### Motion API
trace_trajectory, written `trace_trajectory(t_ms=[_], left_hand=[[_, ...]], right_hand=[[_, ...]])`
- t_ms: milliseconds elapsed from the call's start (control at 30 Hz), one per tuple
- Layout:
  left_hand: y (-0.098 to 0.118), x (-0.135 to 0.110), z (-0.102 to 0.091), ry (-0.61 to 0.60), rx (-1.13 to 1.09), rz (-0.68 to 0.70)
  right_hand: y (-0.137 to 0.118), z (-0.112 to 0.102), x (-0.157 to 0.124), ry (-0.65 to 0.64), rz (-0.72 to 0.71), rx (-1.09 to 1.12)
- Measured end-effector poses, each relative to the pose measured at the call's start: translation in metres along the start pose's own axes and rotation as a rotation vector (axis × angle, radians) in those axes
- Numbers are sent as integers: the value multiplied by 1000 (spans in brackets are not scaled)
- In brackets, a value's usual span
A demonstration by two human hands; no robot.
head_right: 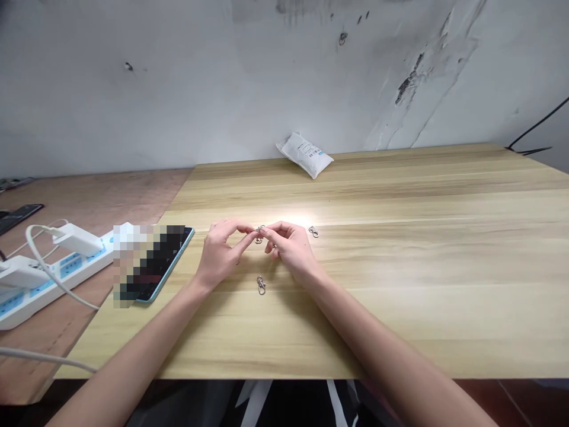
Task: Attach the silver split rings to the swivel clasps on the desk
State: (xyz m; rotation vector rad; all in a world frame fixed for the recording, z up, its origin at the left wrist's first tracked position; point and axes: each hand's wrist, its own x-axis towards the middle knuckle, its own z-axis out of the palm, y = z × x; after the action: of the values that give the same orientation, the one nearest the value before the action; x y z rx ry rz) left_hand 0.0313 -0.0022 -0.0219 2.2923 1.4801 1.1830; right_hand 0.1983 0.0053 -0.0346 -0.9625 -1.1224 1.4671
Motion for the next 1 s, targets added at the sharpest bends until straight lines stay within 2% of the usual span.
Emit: trace_trajectory(t_ms=[333,433,567,667,733,867,933,1000], left_hand=[[-2,1,-2,22,-319,-126],[-3,3,-3,-7,-368,-184],[-7,5,-6,-95,-410,-184],[-9,6,-9,-152,-343,-117],[-10,6,-11,-142,-191,-9],[-8,5,-9,-61,137,258],[-7,4,-7,-11,143,310],[-7,3,-5,44,47,267]], right_hand=[[0,0,1,-11,72,129],[-2,-1,0,-7,51,75],[-4,1,-1,14,-30,-46],[-4,4,-2,15,-96,-135],[-3,5,-2,28,-112,-153],[-1,3,0,57,3,20],[-1,2,1,55,70,106],[-2,2,1,42,89,132]])
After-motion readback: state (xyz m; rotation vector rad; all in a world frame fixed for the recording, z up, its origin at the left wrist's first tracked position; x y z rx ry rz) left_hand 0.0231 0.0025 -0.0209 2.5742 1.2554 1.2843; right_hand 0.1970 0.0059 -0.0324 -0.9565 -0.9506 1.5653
